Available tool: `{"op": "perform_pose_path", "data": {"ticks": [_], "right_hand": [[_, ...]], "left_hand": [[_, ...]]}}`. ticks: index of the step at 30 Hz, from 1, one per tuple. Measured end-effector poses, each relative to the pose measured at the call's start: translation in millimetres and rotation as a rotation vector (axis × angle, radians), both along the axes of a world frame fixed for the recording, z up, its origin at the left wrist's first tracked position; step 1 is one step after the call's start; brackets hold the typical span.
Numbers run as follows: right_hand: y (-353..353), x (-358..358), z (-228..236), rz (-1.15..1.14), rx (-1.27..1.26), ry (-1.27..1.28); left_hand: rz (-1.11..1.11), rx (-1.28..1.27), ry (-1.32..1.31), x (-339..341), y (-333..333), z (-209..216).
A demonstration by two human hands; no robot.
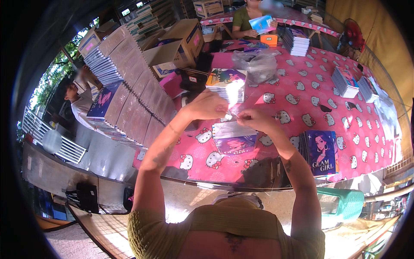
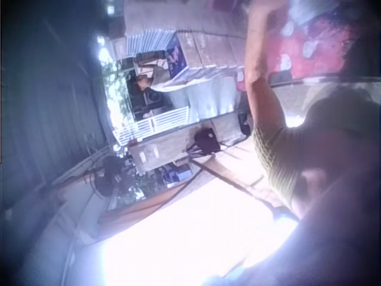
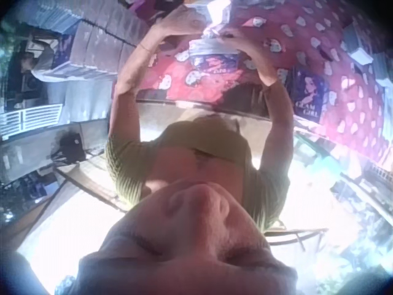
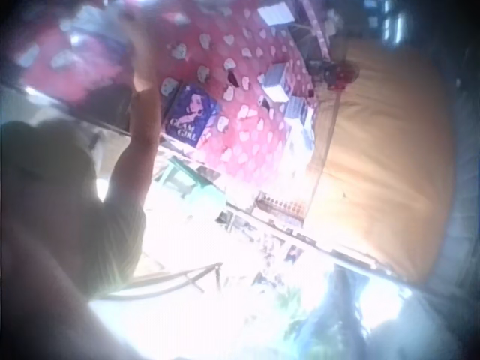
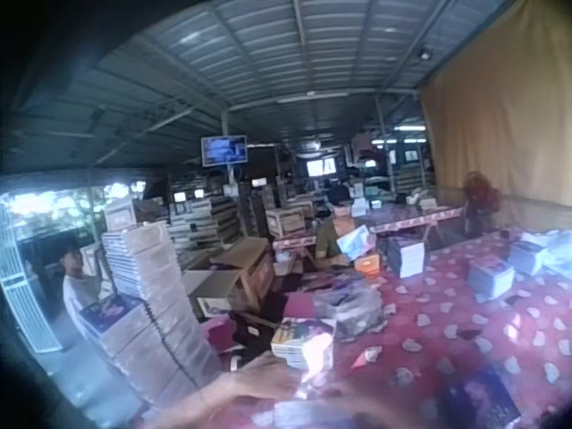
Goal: The person packs stacks of books into plastic bags and seals them with tape. They take a small stack of books, place them inside a plastic sleeve, fold the excess plastic over, and apply tape using a handheld dispenser to secure the packaging.
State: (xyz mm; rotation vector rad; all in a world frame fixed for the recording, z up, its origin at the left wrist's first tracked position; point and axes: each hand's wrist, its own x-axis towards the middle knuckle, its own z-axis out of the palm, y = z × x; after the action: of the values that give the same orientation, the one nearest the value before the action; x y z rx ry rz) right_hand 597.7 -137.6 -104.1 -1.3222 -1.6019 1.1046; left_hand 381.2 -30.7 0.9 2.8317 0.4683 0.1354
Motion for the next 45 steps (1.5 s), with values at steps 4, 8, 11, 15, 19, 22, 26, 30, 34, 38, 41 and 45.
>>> {"op": "perform_pose_path", "data": {"ticks": [4,8,11,15,19,22,26,30,34,38,41,45], "right_hand": [[5,6,-12,-0.002,0.096,0.034],[12,-19,-5,0.002,0.116,-0.054],[8,3,-28,-0.110,0.190,-0.068],[-6,6,-26,-0.214,0.198,-0.082],[-40,-15,-8,-0.363,0.434,0.000],[-83,-37,12,-0.209,0.491,0.019],[-117,-96,-57,0.577,-0.334,0.648],[-103,-110,-144,0.199,-0.388,1.646],[-95,-30,-118,-0.219,-0.032,1.452],[-106,16,-40,-0.258,0.224,0.335],[-98,24,-53,-0.207,0.125,0.091],[-87,21,-24,-0.148,0.261,0.384]], "left_hand": [[-0.151,-0.474,0.456,50,46,-36],[0.022,-1.164,0.091,-19,85,-179],[0.221,-1.451,-0.195,-36,59,-206],[0.114,-0.882,-0.062,22,32,-96],[0.098,0.166,0.060,24,-78,-78],[0.186,0.240,0.018,18,-90,-48],[0.196,0.045,0.005,41,-81,-56],[0.451,-0.173,-0.411,26,-95,-44],[0.539,-0.768,-0.695,-41,-111,-129],[0.479,-0.966,-0.945,-62,-116,-164],[0.325,-1.049,-0.979,-30,-116,-114],[0.530,-0.395,-0.779,-10,-111,-88]]}}
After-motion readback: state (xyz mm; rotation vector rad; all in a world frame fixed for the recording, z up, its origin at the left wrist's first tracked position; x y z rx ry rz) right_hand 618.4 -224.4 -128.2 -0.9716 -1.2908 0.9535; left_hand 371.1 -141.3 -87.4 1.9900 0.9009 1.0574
